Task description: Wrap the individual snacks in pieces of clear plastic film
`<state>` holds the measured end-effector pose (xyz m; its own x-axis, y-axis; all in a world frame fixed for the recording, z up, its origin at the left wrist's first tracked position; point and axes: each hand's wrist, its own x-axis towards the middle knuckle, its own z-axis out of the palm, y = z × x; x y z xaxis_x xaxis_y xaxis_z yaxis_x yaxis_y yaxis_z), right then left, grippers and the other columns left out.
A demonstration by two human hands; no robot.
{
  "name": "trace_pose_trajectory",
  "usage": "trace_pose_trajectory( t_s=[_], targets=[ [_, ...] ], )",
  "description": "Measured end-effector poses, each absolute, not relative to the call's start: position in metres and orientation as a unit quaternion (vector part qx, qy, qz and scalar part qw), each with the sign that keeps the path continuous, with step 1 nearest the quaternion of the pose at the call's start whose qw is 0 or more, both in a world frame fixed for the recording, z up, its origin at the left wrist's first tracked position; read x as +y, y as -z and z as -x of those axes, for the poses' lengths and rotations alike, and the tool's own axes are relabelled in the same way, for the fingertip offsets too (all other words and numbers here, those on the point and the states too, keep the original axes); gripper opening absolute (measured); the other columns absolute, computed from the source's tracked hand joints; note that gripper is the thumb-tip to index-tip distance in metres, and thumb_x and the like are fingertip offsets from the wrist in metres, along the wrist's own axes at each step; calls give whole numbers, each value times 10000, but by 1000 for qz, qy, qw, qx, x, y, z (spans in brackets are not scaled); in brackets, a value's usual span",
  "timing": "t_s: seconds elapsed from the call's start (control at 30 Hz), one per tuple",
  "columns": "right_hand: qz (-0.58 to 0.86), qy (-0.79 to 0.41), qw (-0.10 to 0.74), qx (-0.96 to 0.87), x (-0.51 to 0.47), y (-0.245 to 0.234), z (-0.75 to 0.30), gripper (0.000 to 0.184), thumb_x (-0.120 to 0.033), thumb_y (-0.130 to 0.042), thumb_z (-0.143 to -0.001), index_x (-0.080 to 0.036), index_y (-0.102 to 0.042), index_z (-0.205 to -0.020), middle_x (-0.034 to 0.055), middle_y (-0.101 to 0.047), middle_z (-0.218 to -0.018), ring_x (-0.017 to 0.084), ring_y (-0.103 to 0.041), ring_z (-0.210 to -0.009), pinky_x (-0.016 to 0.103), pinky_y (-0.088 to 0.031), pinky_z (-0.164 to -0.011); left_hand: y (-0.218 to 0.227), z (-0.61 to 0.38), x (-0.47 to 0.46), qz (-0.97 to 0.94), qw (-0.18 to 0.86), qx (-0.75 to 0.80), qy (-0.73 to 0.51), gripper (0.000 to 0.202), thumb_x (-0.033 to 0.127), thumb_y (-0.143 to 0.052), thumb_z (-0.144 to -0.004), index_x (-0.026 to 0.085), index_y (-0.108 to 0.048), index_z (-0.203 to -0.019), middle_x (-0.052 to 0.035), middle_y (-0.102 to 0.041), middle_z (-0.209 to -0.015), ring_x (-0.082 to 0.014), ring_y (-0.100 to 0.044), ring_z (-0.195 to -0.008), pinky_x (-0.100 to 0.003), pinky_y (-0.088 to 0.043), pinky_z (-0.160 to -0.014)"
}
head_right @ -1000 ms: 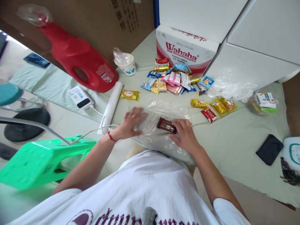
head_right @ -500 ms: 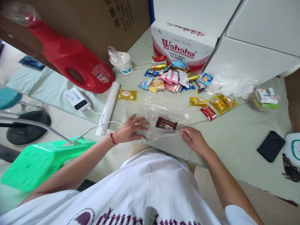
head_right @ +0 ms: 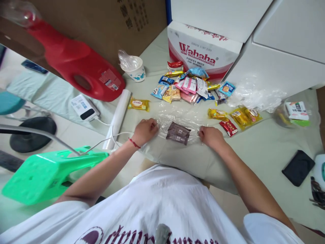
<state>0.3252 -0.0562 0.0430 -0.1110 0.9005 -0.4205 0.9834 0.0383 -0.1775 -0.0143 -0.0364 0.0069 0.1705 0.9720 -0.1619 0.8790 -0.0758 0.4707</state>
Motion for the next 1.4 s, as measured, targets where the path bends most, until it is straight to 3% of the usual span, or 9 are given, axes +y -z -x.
trace_pose_trajectory(
  t_s=[0.2, 0.33, 0.57, 0.7, 0.9, 1.03, 1.17, 1.3, 1.4],
  targets=[
    [-593, 85, 18, 801, -14, -63, -308, 364, -366, -488, -1026, -137, -698, -1215, 180, -697, -1129, 323, -574, -1072, 383, -408, -860, -12, 14, -53, -672, 127, 705, -189, 339, 239, -555, -835, 179, -632, -1159, -156, -613, -1191, -338, -543, -1175, -515, -453, -1026],
    [-567, 86, 35, 818, 31, -45, -280, 471, -410, -571, -995, -79, -640, -1323, 228, -666, -1244, 366, -506, -1195, 429, -395, -966, -29, 0, -80, -680, 59, 692, -234, 352, 208, -507, -882, 218, -675, -1191, -137, -623, -1206, -335, -523, -1190, -564, -375, -1066],
    [-549, 243, 38, 799, 55, -44, -262, 230, -251, -607, -912, -142, -774, -1025, 75, -736, -860, 218, -636, -833, 293, -420, -761, -29, -46, -82, -831, 137, 527, -113, 367, 316, -465, -1019, 312, -721, -1283, -126, -693, -1094, -301, -539, -1051, -489, -374, -884],
    [-466, 253, -35, 847, 25, -68, -268, 307, -277, -539, -962, -190, -785, -1124, 54, -771, -948, 196, -669, -835, 273, -437, -774, -17, -50, -81, -829, 125, 533, -113, 351, 349, -445, -1053, 270, -762, -1184, -124, -695, -953, -291, -543, -993, -444, -357, -815],
    [-378, 153, 117, 905, -52, -67, -260, 571, -187, -448, -1017, -316, -490, -1572, 87, -726, -1048, 230, -676, -909, 284, -420, -718, -5, -43, -92, -802, 160, 549, -173, 243, 243, -560, -975, 251, -799, -1015, -95, -694, -834, -276, -562, -929, -422, -384, -808],
    [-366, 123, 169, 907, -79, -45, -255, 687, -108, -440, -991, -304, -359, -1644, 140, -683, -1193, 265, -654, -1044, 318, -444, -810, 9, -15, -88, -695, 267, 583, -325, 276, 167, -515, -901, 233, -782, -870, -49, -672, -782, -220, -581, -868, -384, -455, -871],
    [-378, 118, 183, 900, -84, -39, -251, 697, -84, -435, -979, -323, -378, -1631, 152, -668, -1220, 279, -650, -1080, 354, -451, -859, 14, 8, -73, -495, 214, 713, -448, 359, 293, -405, -1002, 174, -710, -1150, -110, -682, -1153, -238, -584, -1139, -410, -440, -1047],
    [-394, 133, 163, 895, -84, -43, -251, 587, -235, -450, -1039, -351, -407, -1613, 147, -656, -1250, 289, -648, -1087, 369, -458, -864, -4, 0, -66, -590, 201, 727, -288, 401, 433, -689, -873, 181, -695, -1184, -171, -591, -1404, -357, -451, -1384, -496, -384, -1124],
    [-403, 157, 140, 891, -84, -43, -252, 538, -375, -480, -1057, -357, -443, -1594, 139, -643, -1268, 299, -627, -1120, 371, -466, -867, -25, -16, -68, -654, 253, 694, -163, 158, 320, -712, -815, 190, -727, -903, -125, -706, -1114, -314, -627, -1114, -407, -485, -920]
  ],
)
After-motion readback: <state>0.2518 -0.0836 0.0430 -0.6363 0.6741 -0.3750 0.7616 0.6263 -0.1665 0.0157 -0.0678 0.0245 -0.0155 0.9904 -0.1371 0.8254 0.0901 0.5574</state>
